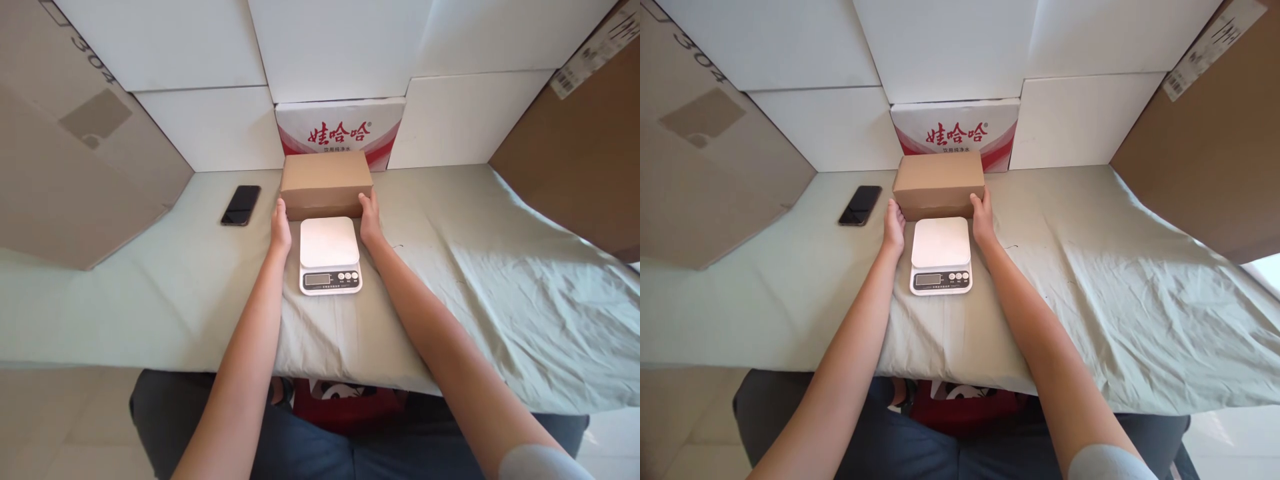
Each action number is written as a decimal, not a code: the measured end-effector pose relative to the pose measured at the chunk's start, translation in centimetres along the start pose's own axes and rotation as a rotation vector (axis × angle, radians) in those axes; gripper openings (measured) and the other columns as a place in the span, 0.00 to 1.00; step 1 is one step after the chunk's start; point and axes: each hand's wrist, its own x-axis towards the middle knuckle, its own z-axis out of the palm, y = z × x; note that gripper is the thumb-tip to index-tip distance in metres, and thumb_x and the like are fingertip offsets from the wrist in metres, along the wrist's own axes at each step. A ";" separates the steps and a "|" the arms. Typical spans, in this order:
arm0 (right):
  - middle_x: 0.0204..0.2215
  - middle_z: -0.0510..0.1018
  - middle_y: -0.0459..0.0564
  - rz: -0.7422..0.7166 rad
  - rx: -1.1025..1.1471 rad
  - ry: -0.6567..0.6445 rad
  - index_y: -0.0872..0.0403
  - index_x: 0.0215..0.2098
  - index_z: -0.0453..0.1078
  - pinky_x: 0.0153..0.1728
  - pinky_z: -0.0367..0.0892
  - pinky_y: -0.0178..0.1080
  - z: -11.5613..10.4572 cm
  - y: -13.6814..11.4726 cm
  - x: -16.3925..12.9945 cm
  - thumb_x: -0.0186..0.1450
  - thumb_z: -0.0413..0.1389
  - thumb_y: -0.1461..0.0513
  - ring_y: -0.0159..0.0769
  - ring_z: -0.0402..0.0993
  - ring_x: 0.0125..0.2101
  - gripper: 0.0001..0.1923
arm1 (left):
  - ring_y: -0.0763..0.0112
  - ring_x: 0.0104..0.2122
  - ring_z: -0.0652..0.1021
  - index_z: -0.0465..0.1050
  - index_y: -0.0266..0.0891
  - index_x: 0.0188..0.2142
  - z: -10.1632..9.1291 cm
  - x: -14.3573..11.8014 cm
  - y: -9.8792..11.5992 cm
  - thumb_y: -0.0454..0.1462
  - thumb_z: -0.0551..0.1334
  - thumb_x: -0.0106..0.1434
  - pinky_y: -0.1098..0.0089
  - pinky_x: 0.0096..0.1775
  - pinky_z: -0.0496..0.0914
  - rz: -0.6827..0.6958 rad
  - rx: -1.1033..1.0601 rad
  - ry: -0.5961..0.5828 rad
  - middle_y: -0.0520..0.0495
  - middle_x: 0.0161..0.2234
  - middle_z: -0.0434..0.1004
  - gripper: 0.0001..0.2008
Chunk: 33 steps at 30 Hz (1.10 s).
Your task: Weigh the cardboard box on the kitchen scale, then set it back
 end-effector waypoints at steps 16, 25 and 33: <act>0.74 0.66 0.49 0.036 0.048 0.037 0.46 0.68 0.64 0.81 0.50 0.56 -1.8 2.4 1.6 0.64 0.57 0.42 0.46 0.57 0.77 0.38 | 0.56 0.76 0.63 0.67 0.37 0.72 -0.3 -1.2 2.9 0.67 0.48 0.71 0.60 0.74 0.57 -0.069 -0.010 -0.010 0.34 0.76 0.61 0.46; 0.73 0.68 0.50 0.034 0.044 0.064 0.46 0.65 0.66 0.80 0.52 0.59 -1.9 3.1 2.1 0.63 0.57 0.42 0.48 0.61 0.76 0.36 | 0.60 0.74 0.66 0.67 0.38 0.73 0.4 -1.6 3.4 0.62 0.45 0.76 0.60 0.74 0.57 -0.101 -0.016 0.009 0.37 0.75 0.64 0.41; 0.72 0.69 0.50 0.023 0.038 0.048 0.46 0.65 0.67 0.79 0.53 0.60 -2.1 3.6 2.3 0.64 0.58 0.43 0.47 0.62 0.75 0.35 | 0.59 0.75 0.66 0.66 0.34 0.73 0.4 -1.4 3.1 0.64 0.47 0.74 0.61 0.74 0.58 -0.060 -0.006 0.023 0.34 0.75 0.63 0.44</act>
